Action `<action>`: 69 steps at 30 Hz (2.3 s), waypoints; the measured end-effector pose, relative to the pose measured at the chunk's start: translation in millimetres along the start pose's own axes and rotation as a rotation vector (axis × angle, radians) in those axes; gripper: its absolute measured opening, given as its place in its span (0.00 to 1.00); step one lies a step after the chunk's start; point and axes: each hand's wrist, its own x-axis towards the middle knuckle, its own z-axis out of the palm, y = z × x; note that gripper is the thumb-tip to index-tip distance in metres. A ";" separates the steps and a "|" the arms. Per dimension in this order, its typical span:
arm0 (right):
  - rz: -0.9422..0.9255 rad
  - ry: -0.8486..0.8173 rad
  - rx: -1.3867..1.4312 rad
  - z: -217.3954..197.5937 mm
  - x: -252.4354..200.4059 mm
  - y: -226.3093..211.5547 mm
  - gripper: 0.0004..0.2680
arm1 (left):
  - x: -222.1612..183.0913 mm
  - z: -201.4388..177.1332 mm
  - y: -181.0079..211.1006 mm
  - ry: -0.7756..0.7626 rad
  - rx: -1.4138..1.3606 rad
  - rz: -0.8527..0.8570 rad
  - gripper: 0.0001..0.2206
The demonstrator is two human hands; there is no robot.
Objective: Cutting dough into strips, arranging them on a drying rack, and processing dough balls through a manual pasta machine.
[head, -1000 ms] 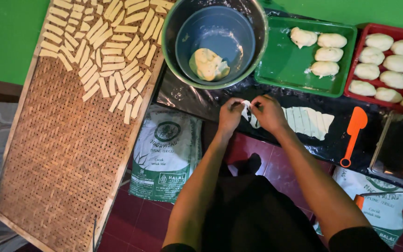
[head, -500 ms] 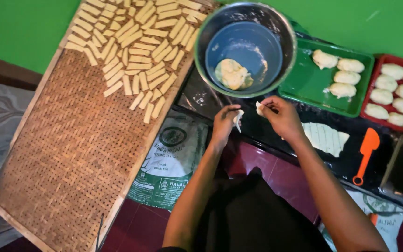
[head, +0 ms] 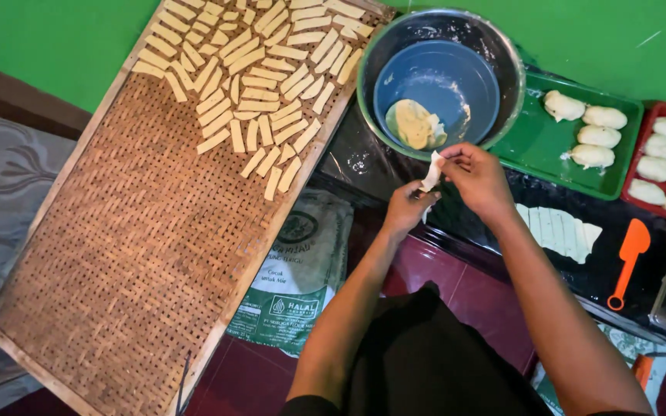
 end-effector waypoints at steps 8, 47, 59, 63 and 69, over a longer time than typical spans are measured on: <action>0.007 -0.024 0.050 27.2 -1.3 -14.4 0.07 | -40.5 -27.4 77.9 0.008 -0.233 -0.118 0.13; 0.055 -0.373 -0.325 445.1 147.6 -4.1 0.04 | 14.7 -453.3 189.1 0.866 0.472 -0.194 0.07; -0.206 -0.335 -0.642 450.2 148.4 -15.7 0.04 | 34.8 -439.9 218.2 0.908 0.612 -0.431 0.08; -0.215 -0.377 -0.671 451.8 152.4 -11.1 0.05 | 23.7 -432.7 247.3 0.906 0.653 -0.445 0.08; -0.439 -0.404 -0.697 447.1 142.8 -47.8 0.12 | 30.7 -440.7 229.2 0.895 0.648 -0.440 0.05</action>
